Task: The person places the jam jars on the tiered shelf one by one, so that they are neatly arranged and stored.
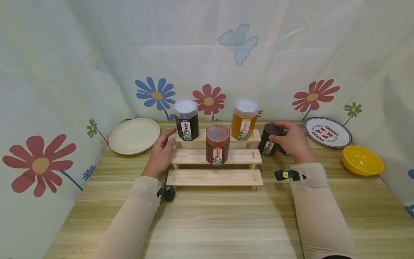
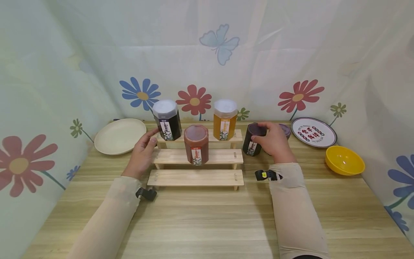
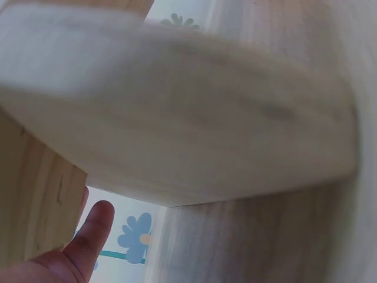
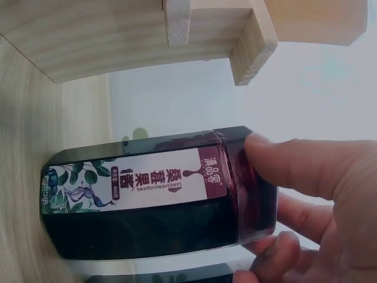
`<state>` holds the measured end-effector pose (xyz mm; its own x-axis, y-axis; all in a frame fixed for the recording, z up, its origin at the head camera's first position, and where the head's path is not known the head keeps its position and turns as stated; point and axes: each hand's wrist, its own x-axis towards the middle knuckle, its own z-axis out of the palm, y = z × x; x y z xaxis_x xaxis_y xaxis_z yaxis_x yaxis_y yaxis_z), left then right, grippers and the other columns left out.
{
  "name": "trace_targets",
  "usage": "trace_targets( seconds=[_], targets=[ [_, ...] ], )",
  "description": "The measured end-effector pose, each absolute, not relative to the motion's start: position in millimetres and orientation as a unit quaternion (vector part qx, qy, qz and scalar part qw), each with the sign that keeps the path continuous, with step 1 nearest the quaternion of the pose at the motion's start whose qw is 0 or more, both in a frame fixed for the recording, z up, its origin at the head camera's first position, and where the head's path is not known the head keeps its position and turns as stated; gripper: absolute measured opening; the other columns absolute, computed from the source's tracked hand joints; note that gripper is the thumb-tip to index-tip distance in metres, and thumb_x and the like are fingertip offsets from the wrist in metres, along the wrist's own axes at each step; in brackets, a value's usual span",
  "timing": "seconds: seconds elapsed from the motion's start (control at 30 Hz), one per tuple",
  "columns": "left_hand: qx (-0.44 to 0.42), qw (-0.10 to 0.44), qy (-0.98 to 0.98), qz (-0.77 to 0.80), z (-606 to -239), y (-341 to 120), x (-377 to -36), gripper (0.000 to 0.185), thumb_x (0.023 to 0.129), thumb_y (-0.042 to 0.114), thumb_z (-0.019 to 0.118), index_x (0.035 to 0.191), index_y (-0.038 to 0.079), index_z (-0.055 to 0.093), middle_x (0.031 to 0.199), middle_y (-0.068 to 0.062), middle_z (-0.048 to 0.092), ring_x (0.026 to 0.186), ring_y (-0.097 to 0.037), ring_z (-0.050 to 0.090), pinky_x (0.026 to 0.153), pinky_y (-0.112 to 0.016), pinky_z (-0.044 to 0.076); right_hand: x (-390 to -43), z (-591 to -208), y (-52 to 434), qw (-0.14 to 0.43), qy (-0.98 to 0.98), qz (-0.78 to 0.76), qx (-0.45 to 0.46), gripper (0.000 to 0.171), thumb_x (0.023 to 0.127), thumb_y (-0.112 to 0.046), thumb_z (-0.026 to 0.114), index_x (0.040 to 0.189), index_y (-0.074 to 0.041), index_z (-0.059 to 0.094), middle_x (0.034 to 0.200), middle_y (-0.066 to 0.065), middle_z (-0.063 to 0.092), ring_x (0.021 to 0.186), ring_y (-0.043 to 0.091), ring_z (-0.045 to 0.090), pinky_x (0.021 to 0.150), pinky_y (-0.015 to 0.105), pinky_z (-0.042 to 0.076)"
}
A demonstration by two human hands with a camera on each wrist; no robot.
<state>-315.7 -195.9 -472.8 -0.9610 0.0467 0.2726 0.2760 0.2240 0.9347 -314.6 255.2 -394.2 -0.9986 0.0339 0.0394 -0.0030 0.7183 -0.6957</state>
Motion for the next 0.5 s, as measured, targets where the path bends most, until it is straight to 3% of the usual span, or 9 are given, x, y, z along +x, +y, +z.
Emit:
trace_targets(
  seconds=[0.23, 0.5],
  targets=[
    [-0.108, 0.084, -0.779, -0.612, -446, -189, -296, 0.046, 0.114, 0.015, 0.045, 0.157, -0.002, 0.044, 0.166, -0.02, 0.04, 0.156, -0.032, 0.034, 0.127, -0.051, 0.028, -316, -396, 256, 0.021, -0.934, 0.355, 0.031, 0.067, 0.099, -0.018, 0.072, 0.158, -0.005, 0.045, 0.159, 0.03, 0.043, 0.149, 0.05, 0.037, 0.119, 0.066, 0.033],
    [-0.101, 0.083, -0.776, -0.616, -456, -192, -304, 0.046, 0.115, 0.017, 0.044, 0.158, 0.002, 0.044, 0.167, -0.016, 0.04, 0.155, -0.03, 0.035, 0.127, -0.049, 0.029, -317, -397, 256, 0.021, -0.934, 0.355, 0.031, 0.07, 0.097, -0.022, 0.076, 0.157, -0.002, 0.047, 0.159, 0.031, 0.043, 0.147, 0.049, 0.039, 0.119, 0.064, 0.034]
  ],
)
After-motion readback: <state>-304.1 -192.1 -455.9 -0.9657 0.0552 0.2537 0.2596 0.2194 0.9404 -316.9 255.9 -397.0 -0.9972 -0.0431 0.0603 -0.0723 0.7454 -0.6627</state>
